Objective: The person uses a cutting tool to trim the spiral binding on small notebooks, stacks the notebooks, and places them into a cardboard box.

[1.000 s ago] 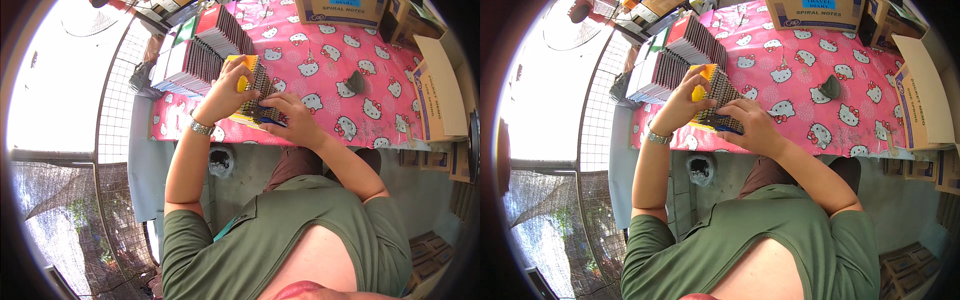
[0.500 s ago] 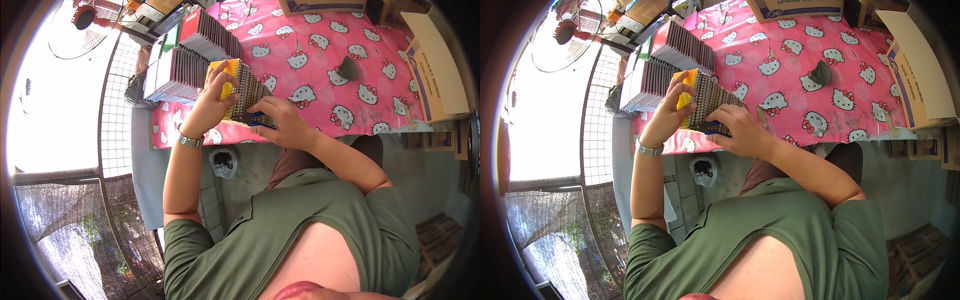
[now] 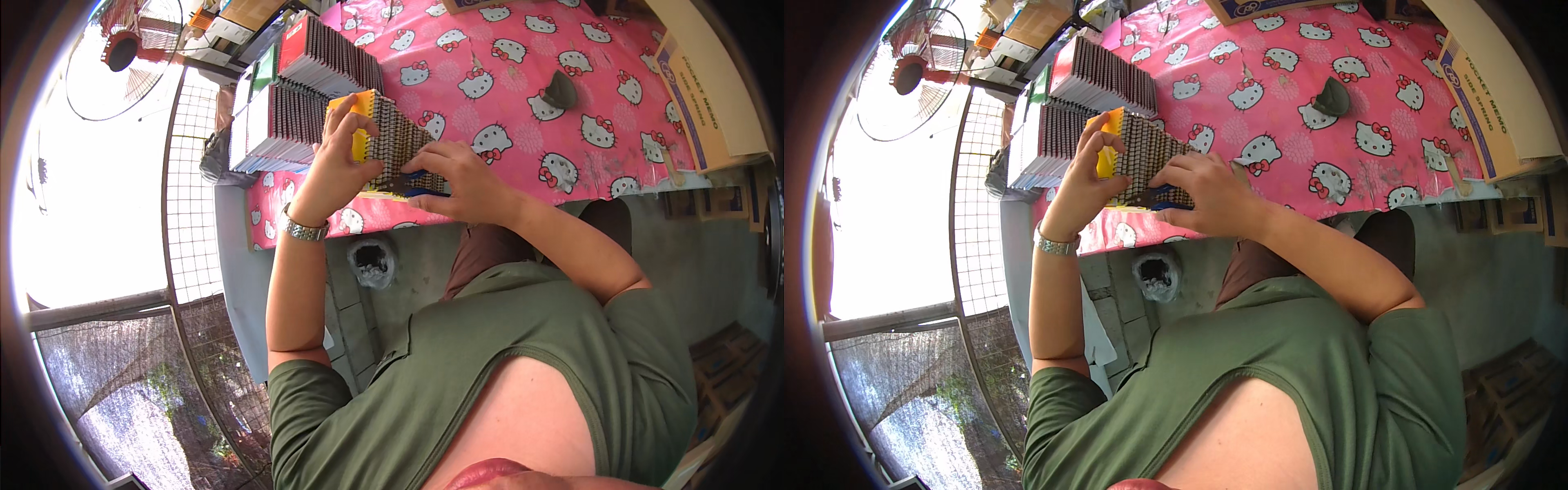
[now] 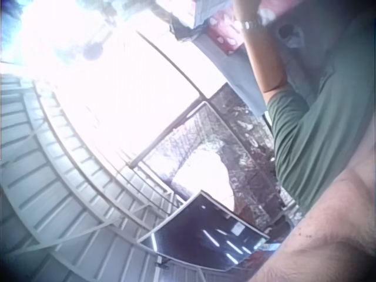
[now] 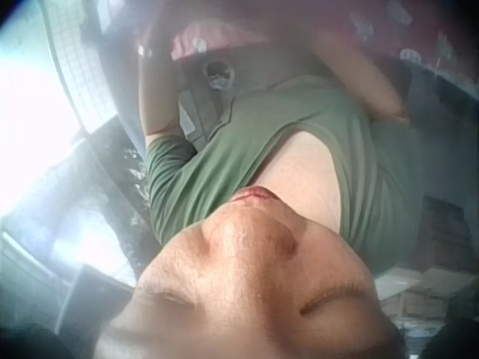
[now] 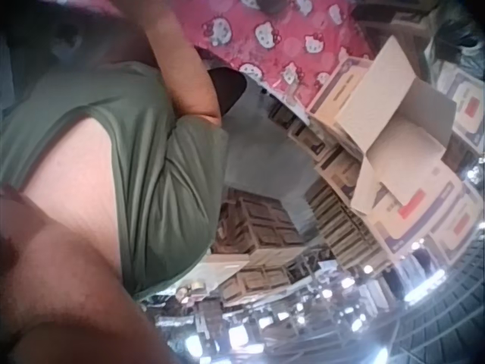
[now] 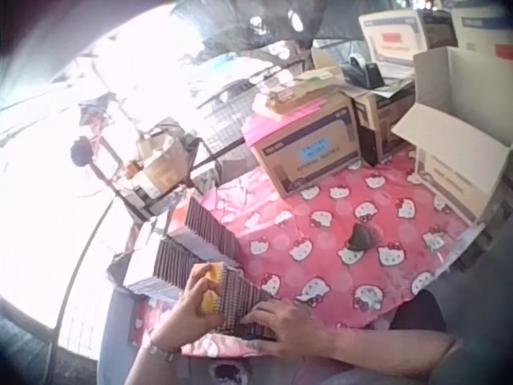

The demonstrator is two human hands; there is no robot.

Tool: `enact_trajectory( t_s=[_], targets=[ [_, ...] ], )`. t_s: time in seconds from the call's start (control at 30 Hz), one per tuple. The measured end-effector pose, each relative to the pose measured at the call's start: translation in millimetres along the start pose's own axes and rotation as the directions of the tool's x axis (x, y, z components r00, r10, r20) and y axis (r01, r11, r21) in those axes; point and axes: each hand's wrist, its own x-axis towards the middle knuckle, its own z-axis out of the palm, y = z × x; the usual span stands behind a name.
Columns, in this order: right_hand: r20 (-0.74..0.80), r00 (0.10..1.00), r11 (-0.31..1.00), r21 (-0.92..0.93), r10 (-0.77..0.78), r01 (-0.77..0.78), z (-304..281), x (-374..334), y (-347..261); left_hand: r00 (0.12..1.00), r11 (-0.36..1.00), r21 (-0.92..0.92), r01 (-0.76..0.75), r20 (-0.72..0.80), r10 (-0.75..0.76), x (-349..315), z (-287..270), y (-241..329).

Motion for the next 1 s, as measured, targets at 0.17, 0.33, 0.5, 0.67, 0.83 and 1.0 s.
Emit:
enact_trajectory(
  t_s=[0.17, 0.33, 0.5, 0.67, 0.83, 1.0],
  targets=[
    [0.391, 0.855, 0.844, 0.272, 0.342, -0.462, -10.3, 10.2, -2.7, 1.000, 1.000, 0.015, -0.013, 0.000, 0.013, -0.1, -0.6, -4.7],
    [0.198, 0.956, 0.920, 0.285, 0.218, -0.269, -6.2, 0.6, -0.7, 1.000, 0.998, 0.062, -0.025, -0.006, 0.025, 0.4, 0.5, -8.5],
    [0.085, 0.990, 0.986, 0.111, 0.117, -0.126, -4.7, 2.9, 0.8, 0.999, 0.998, 0.053, -0.033, 0.004, 0.033, 1.9, -0.9, -4.4],
    [0.081, 0.990, 0.971, 0.202, 0.117, -0.131, -6.0, 2.9, 2.1, 0.996, 0.996, 0.005, -0.087, -0.005, 0.087, 4.0, -0.5, -3.3],
    [0.130, 0.984, 0.967, 0.206, 0.123, -0.148, -4.7, 5.4, -0.8, 0.999, 0.997, 0.058, -0.045, -0.011, 0.046, 3.1, -0.5, 1.0],
    [0.595, 0.683, 0.584, 0.397, 0.424, -0.708, -12.0, 13.6, -9.2, 0.998, 0.995, 0.078, -0.060, -0.011, 0.061, 2.3, 1.4, -6.4]
  ],
)
